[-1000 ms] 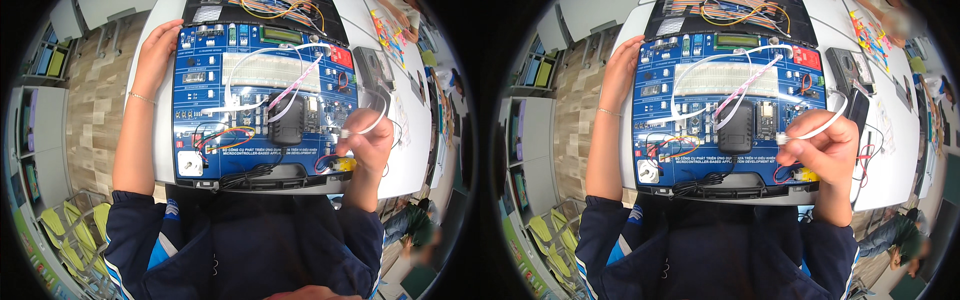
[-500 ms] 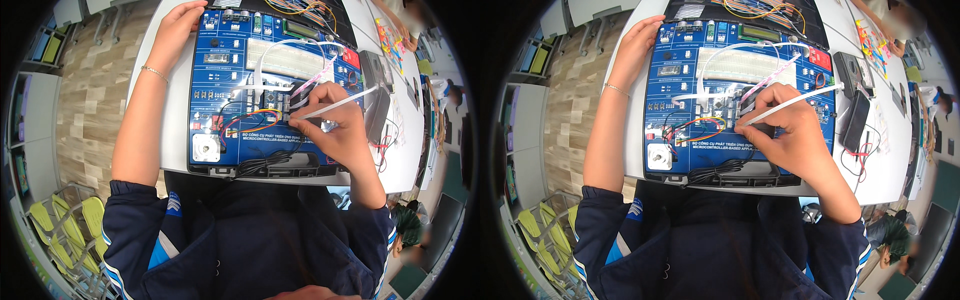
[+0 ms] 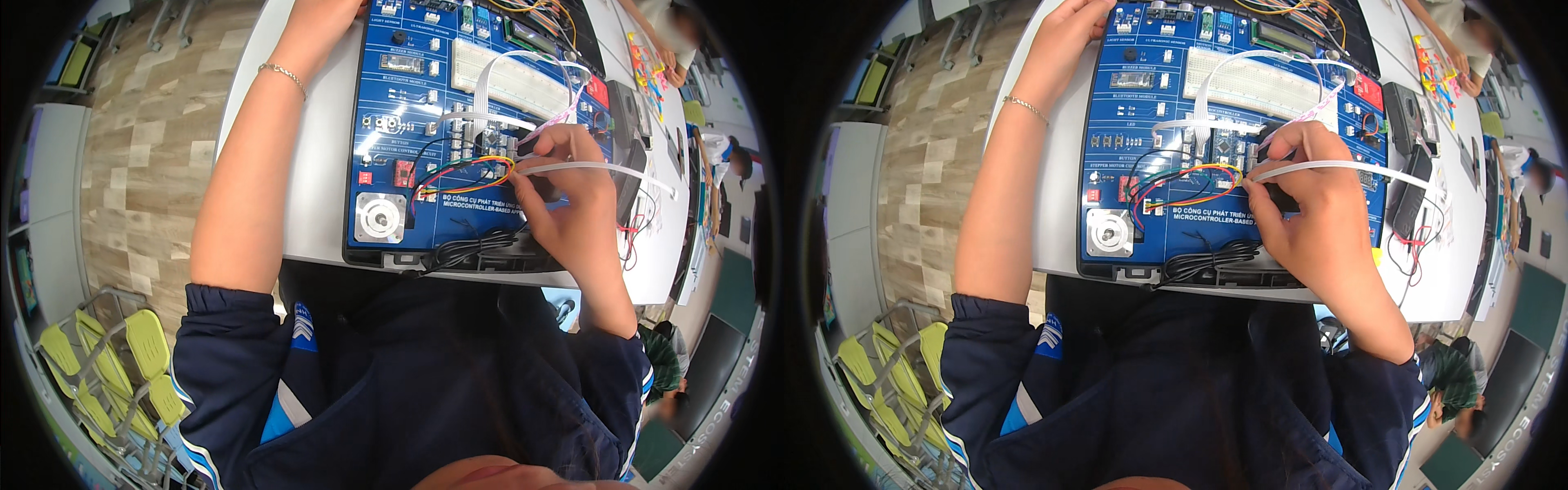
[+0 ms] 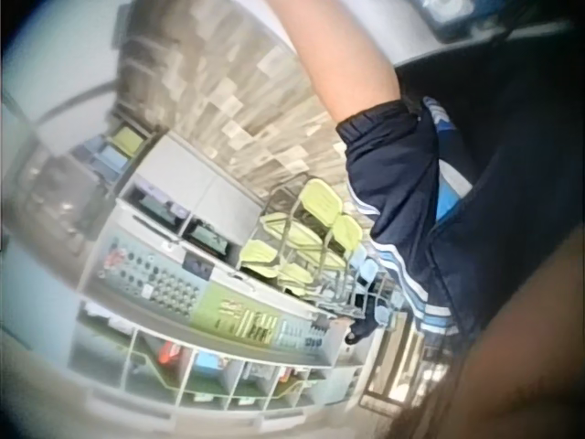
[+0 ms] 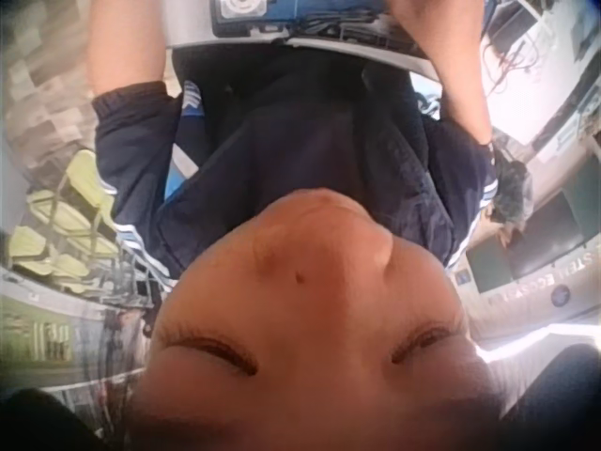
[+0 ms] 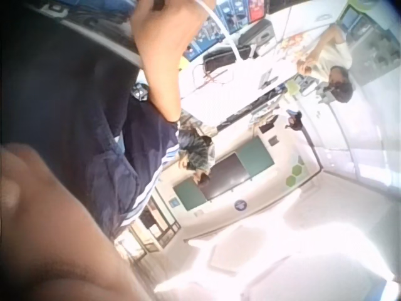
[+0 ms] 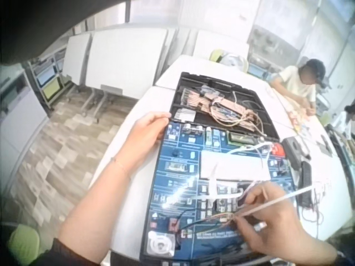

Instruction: The person connects jumper wires to a microcontroller development board, inserting them into various ports and adjusting connections. They handle multiple wires and components on the board throughout the clip.

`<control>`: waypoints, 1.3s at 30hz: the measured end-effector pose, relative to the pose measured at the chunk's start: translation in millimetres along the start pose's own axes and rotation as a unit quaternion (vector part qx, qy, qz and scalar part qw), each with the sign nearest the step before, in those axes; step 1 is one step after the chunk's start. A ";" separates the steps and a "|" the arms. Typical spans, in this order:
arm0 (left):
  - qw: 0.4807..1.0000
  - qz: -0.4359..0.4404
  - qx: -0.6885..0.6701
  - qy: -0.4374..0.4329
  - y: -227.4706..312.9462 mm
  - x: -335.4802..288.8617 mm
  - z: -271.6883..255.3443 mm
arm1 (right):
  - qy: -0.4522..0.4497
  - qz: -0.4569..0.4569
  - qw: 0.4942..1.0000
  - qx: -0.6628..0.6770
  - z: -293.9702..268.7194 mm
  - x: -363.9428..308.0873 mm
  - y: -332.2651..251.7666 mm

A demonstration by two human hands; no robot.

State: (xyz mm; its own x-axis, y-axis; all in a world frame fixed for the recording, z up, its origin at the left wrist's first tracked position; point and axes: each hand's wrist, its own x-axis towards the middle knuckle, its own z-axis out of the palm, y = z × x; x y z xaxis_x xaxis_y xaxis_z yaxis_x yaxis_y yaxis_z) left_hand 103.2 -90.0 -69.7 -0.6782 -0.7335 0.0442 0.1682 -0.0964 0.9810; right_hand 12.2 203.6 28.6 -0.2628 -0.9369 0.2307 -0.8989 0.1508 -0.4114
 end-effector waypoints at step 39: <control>1.000 0.017 0.010 -0.010 -2.5 5.8 -1.0 | -0.019 0.015 0.999 0.042 -4.8 -1.9 1.5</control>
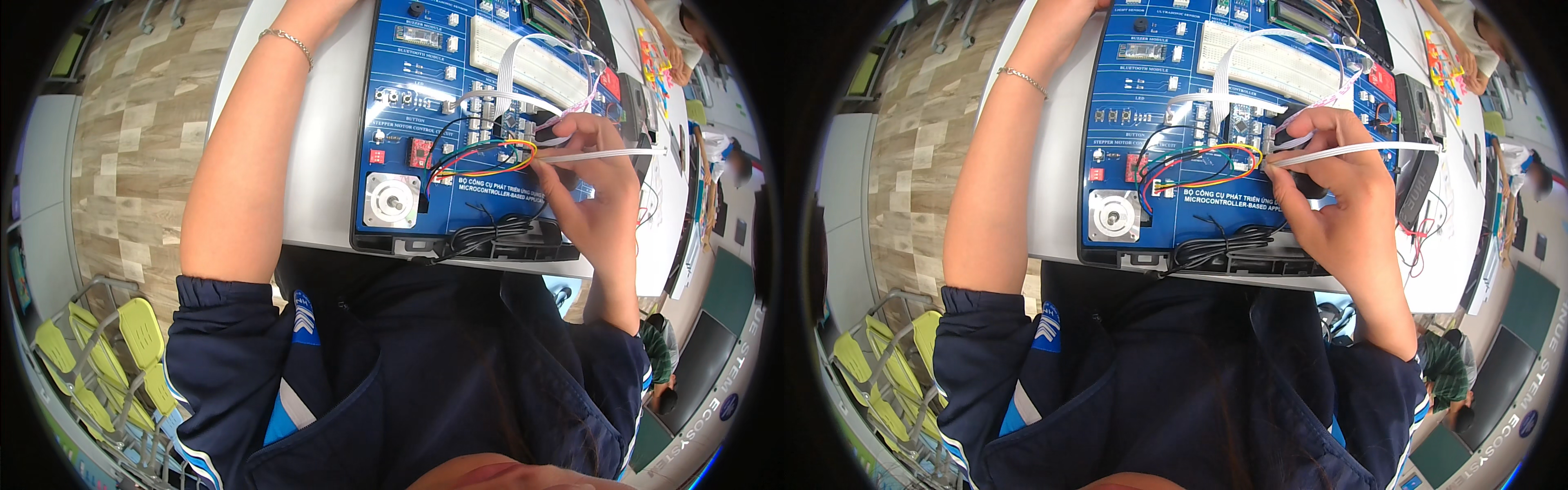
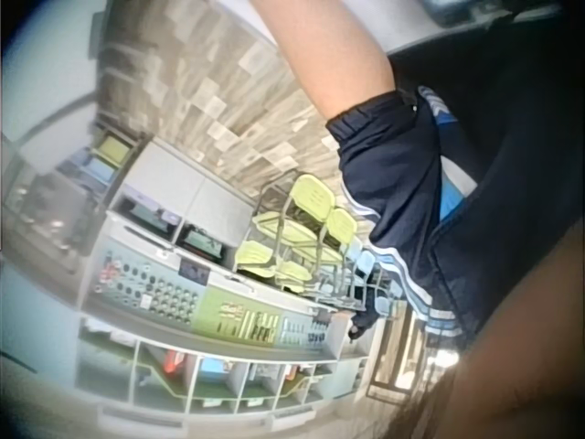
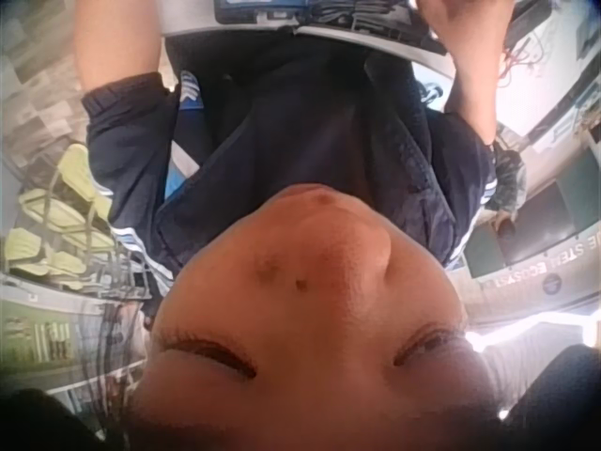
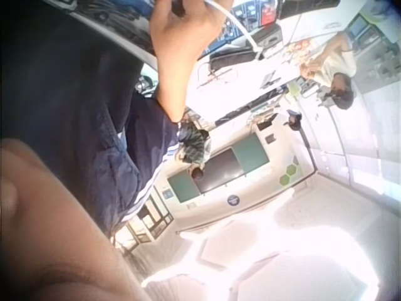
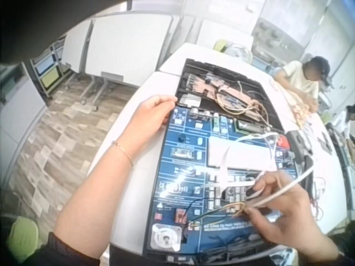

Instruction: The person connects jumper wires to a microcontroller development board, inserting them into various ports and adjusting connections. They handle multiple wires and components on the board throughout the clip.

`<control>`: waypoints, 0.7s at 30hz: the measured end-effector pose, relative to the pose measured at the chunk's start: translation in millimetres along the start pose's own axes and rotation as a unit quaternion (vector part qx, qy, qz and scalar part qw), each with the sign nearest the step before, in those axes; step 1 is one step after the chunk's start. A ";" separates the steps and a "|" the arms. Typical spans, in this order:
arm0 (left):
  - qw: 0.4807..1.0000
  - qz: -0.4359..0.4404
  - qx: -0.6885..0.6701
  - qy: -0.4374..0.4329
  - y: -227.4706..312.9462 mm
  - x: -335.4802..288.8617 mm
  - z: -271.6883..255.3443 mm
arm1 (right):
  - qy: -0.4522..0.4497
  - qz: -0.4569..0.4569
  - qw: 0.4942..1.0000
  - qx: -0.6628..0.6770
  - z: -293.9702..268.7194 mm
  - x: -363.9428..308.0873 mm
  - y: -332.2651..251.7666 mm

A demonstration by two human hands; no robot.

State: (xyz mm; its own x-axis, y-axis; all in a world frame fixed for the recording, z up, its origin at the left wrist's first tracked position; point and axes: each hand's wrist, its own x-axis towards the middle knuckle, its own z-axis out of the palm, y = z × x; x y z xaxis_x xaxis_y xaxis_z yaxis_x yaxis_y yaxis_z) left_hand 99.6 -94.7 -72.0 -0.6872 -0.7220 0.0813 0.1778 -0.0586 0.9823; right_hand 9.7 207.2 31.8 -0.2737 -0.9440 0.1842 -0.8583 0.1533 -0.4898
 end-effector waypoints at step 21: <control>1.000 -0.001 0.028 0.009 4.4 -2.9 1.6 | -0.067 -0.029 0.972 -0.222 -3.8 19.6 -24.8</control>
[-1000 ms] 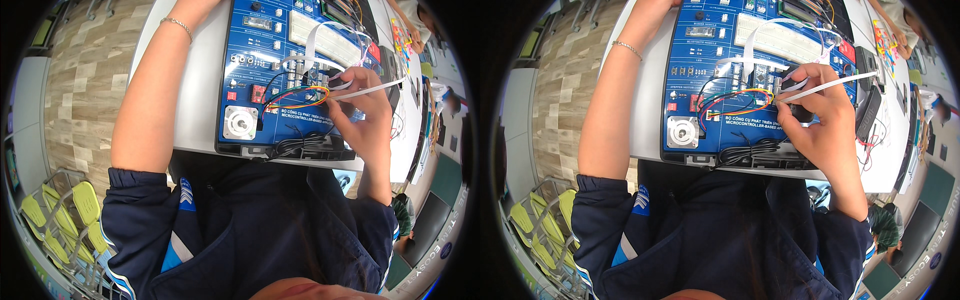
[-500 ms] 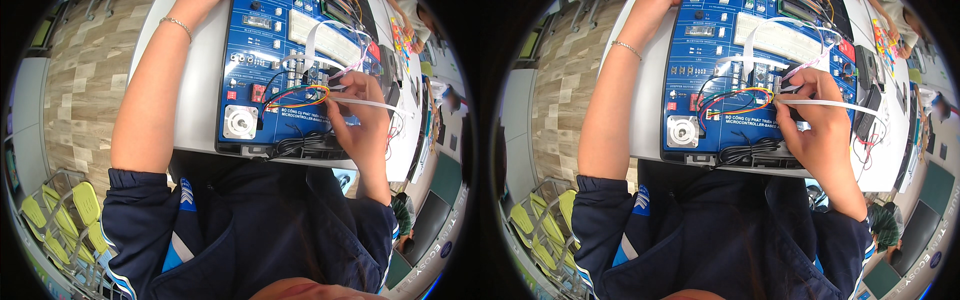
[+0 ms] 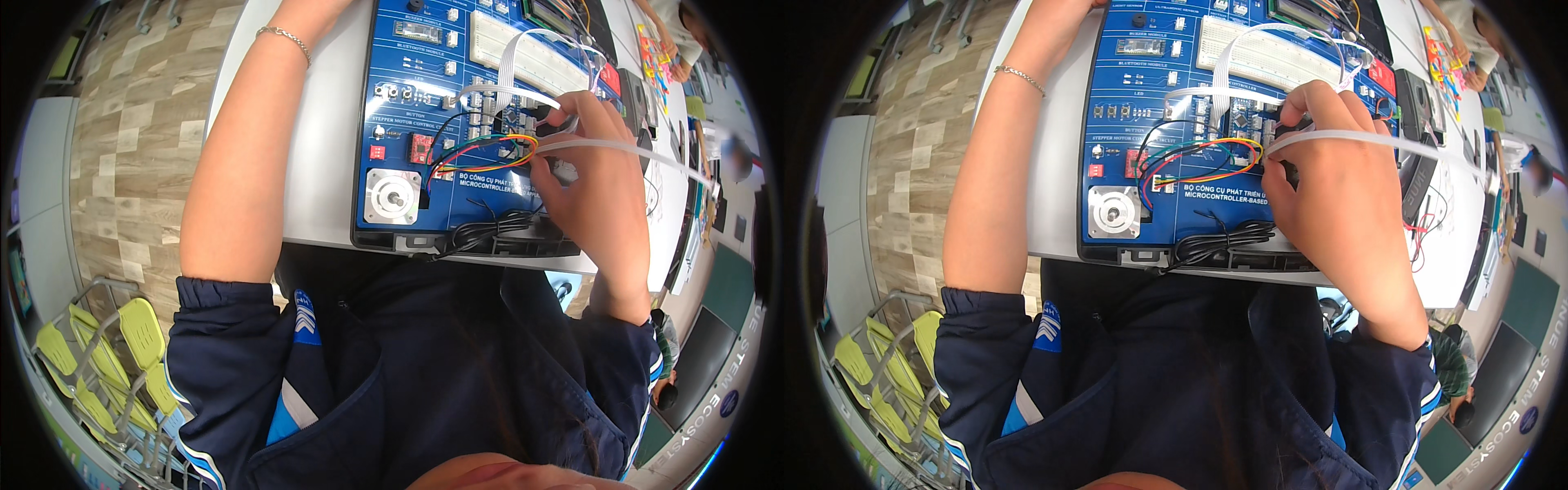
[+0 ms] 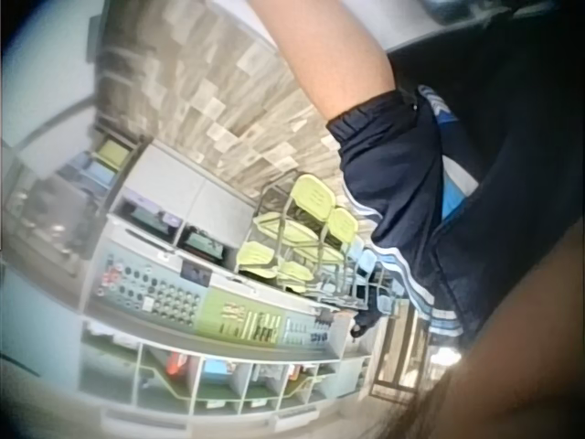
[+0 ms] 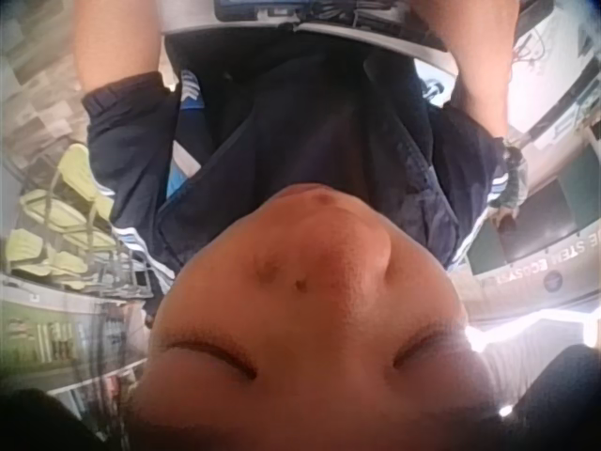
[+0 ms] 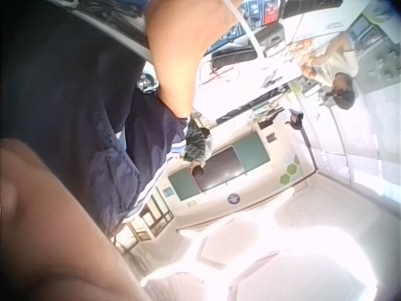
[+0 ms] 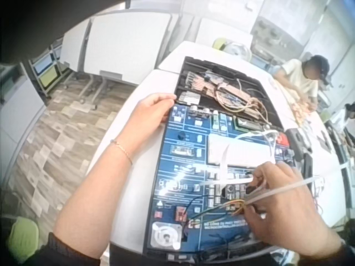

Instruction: The person connects jumper wires to a microcontroller development board, inserting them into various ports and adjusting connections. They handle multiple wires and components on the board throughout the clip.

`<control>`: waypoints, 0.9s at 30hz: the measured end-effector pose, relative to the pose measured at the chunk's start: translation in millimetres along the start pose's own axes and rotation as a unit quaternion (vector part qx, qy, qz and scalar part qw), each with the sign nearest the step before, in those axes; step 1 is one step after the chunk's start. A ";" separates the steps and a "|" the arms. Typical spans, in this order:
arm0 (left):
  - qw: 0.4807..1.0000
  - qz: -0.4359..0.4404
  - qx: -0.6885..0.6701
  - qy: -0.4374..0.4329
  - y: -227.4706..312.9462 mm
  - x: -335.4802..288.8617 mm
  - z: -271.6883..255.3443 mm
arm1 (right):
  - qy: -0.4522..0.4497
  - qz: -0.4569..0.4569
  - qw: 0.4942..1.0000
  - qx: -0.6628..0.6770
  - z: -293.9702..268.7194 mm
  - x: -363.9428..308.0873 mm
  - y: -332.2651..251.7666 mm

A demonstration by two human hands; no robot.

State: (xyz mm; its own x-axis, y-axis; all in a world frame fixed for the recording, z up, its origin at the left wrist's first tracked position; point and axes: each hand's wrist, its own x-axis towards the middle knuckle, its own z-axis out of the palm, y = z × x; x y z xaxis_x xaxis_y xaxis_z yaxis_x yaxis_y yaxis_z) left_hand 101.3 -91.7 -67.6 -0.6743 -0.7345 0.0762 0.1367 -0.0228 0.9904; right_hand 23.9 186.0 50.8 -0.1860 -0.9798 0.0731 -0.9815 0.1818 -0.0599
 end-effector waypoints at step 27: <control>0.999 0.009 0.032 0.011 -7.9 2.6 -4.6 | 0.158 0.057 0.715 0.679 -17.1 -78.8 113.7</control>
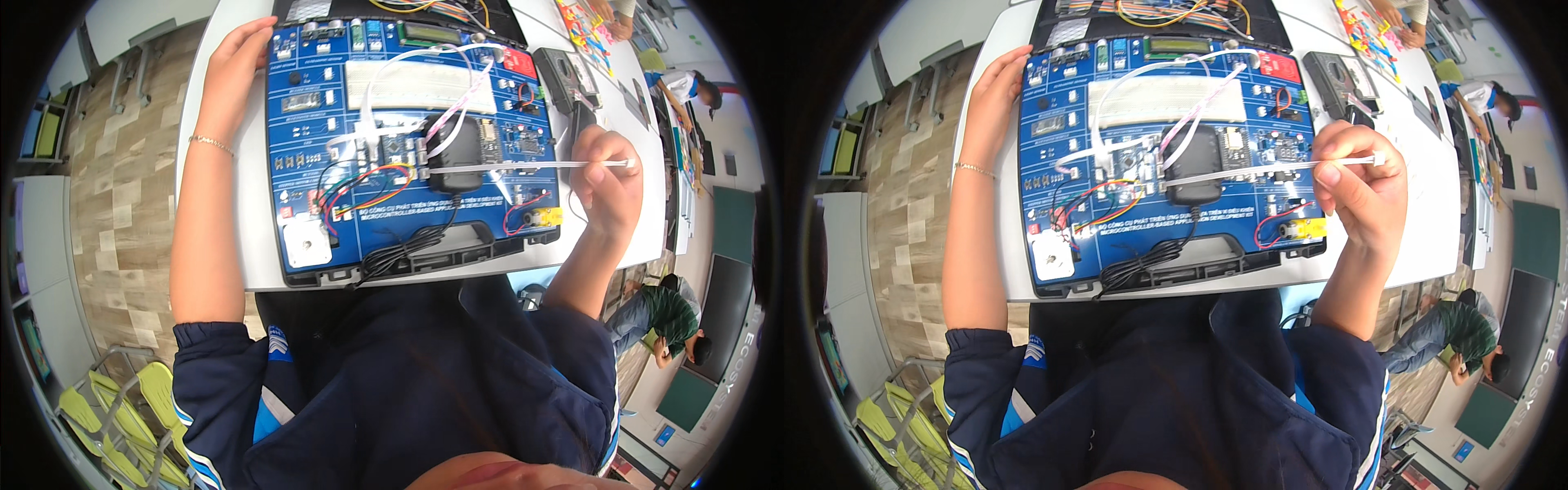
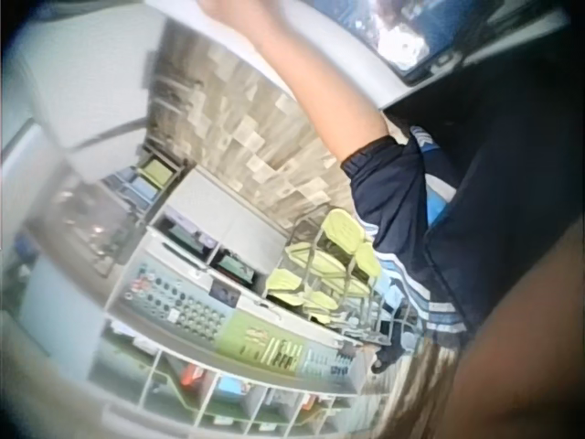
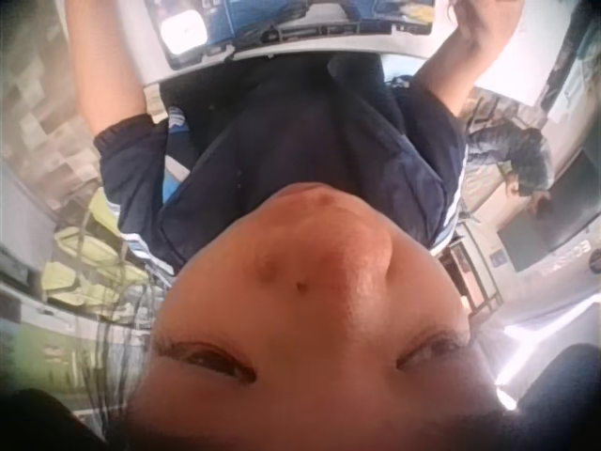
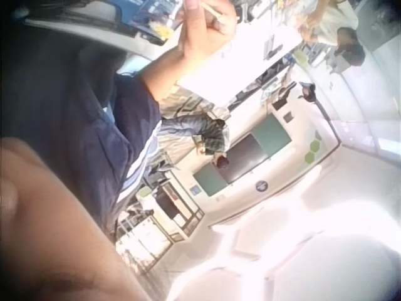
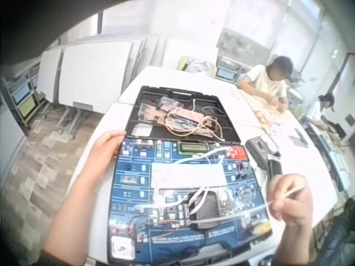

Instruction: The person connects jumper wires to a microcontroller development board, inserting them into various ports and adjusting connections. They handle multiple wires and components on the board throughout the clip.

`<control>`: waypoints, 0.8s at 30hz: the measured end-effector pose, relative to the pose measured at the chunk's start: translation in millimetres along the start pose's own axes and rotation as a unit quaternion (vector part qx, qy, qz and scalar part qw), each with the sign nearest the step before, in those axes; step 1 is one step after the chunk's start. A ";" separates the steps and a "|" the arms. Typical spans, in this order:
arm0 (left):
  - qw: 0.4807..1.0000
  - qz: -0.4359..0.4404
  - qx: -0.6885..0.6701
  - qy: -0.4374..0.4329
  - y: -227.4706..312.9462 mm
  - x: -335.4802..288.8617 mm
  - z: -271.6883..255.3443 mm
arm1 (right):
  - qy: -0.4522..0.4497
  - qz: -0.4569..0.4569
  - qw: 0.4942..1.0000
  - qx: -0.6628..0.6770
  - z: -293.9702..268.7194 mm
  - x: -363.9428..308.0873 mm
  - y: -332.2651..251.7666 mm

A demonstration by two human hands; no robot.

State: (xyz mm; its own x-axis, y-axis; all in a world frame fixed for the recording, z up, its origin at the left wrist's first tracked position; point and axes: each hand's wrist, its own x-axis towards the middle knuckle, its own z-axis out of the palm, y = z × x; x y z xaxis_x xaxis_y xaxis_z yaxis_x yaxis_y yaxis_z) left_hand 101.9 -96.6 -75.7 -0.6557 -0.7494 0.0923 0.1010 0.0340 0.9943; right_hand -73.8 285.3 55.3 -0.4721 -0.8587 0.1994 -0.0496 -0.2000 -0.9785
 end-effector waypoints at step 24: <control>0.998 -0.053 -0.025 0.018 13.4 -4.6 2.7 | 0.073 0.019 0.937 -0.341 -59.7 -3.7 34.2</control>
State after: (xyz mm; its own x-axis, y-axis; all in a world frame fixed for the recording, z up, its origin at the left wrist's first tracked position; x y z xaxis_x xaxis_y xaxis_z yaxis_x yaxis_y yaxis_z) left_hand 104.2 -90.9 -62.7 -0.6377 -0.7701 -0.0158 0.0703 -0.0786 0.9944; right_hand -126.4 309.8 18.0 -0.5982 -0.7754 0.2024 -0.5573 0.2210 -0.8004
